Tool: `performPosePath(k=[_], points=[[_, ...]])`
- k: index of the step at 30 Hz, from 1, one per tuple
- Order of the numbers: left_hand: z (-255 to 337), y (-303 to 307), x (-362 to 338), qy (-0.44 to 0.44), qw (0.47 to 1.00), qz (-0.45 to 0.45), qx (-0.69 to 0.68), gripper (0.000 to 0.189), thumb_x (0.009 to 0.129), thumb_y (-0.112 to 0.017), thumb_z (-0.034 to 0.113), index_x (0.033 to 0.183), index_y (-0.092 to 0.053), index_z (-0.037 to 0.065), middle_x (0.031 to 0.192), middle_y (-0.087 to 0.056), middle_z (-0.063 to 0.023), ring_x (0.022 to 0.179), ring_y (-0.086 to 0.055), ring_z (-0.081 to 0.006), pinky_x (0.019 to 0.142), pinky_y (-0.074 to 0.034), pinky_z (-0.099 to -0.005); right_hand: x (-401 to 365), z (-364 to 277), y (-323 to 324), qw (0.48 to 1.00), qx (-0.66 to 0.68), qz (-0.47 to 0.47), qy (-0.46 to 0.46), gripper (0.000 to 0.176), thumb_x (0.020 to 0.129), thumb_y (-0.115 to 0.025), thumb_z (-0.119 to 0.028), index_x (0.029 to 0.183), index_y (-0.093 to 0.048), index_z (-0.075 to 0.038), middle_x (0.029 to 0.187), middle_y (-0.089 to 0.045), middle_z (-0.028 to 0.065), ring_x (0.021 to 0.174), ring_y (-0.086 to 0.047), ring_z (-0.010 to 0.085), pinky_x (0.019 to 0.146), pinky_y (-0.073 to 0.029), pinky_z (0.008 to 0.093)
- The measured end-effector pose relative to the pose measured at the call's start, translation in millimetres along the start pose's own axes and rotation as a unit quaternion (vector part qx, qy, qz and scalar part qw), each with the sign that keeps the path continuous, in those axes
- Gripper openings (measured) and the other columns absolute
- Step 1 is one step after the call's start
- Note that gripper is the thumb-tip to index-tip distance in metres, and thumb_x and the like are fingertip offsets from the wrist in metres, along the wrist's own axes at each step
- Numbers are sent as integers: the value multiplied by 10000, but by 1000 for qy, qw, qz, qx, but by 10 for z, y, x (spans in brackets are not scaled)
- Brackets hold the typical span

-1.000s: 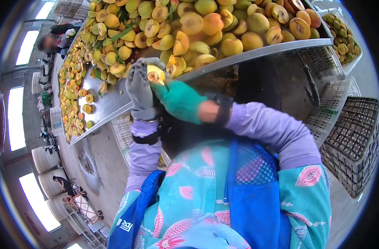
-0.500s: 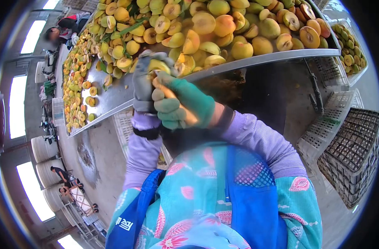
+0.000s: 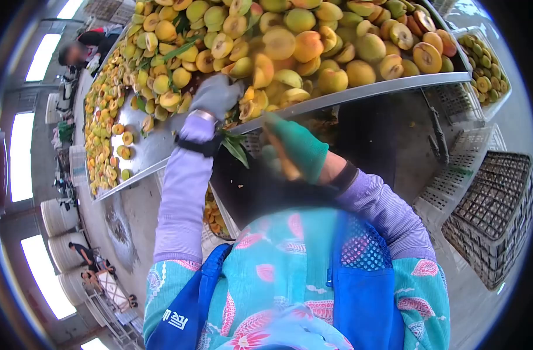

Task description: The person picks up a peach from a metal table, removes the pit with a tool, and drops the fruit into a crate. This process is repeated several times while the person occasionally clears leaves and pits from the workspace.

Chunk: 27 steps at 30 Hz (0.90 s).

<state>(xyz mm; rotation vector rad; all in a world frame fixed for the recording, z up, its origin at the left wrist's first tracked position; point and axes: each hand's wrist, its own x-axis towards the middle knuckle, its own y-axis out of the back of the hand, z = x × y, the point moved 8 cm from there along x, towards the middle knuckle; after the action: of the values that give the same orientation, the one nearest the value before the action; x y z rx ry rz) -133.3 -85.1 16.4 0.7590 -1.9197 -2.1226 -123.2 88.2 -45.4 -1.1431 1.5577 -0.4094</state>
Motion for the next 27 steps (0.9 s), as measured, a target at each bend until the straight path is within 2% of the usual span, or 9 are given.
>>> performPosePath(k=[3, 7, 12, 15, 16, 19, 20, 22, 27], points=[[-377, -317, 300, 115, 988, -83, -59, 473, 797, -599, 392, 1024, -666, -18, 1015, -638, -274, 932, -620, -426, 857, -492, -457, -21, -75, 113, 999, 37, 6, 20, 420, 956, -493, -518, 888, -521, -105, 596, -497, -11, 421, -461, 111, 374, -394, 238], [-641, -163, -289, 21, 976, 6, -218, 487, 839, -581, 329, 1186, -595, -13, 1144, -620, -221, 988, -635, -358, 857, -511, -399, -129, -156, -61, 996, -40, 59, 48, 322, 946, -529, -489, 796, -499, -206, 672, -463, -55, 510, -413, 62, 400, -305, 211], [-467, -17, -1036, 7, 645, 177, -743, 515, 908, -561, 251, 1314, -476, -54, 1160, -602, -136, 1027, -604, -217, 878, -505, -307, 119, -264, -435, 840, -455, 44, 291, 477, 965, -479, -461, 967, -556, 10, 786, -621, 218, 710, -605, 392, 687, -468, 474], [-310, -79, -1021, -31, 652, 270, -708, 476, 968, -488, 267, 1280, -485, -92, 1155, -605, -147, 1027, -599, -214, 900, -496, -308, 105, -286, -626, 740, -566, 66, 357, 491, 977, -440, -477, 1030, -541, 0, 781, -618, 253, 749, -604, 437, 666, -468, 490], [-227, -129, -971, -48, 547, 211, -809, 434, 1013, -406, 260, 1261, -507, -81, 1143, -614, -151, 990, -610, -206, 887, -500, -308, 130, -276, -646, 724, -591, 56, 351, 503, 981, -419, -488, 1089, -507, -4, 796, -622, 266, 765, -606, 453, 662, -467, 505], [-158, -118, -940, -42, 653, 244, -715, 427, 1027, -370, 252, 1243, -523, -83, 1126, -624, -154, 993, -613, -206, 868, -504, -305, 138, -273, -580, 775, -563, 77, 276, 504, 987, -408, -479, 1118, -486, 1, 768, -616, 266, 743, -602, 458, 644, -466, 504], [-161, -159, -921, -26, 615, 246, -749, 381, 1020, -402, 233, 1197, -554, -68, 1118, -628, -149, 989, -615, -205, 850, -508, -301, 103, -298, -590, 774, -555, 86, 293, 499, 988, -409, -472, 1106, -487, 7, 773, -617, 270, 748, -605, 457, 645, -466, 503], [-153, -31, -965, -55, 784, 330, -523, 334, 1015, -427, 210, 1164, -569, -53, 1108, -630, -143, 980, -616, -199, 841, -509, -300, 42, -330, -607, 773, -536, 101, 325, 491, 991, -412, -459, 1084, -490, 18, 782, -620, 276, 758, -609, 456, 645, -467, 501], [-78, 51, -1060, -35, 719, 384, -578, 284, 1004, -475, 215, 1091, -592, -30, 1066, -639, -124, 922, -624, -186, 828, -513, -309, 174, -187, -567, 758, -525, 103, 374, 420, 1001, -423, -397, 1041, -490, 16, 781, -617, 267, 754, -606, 450, 651, -467, 508]])
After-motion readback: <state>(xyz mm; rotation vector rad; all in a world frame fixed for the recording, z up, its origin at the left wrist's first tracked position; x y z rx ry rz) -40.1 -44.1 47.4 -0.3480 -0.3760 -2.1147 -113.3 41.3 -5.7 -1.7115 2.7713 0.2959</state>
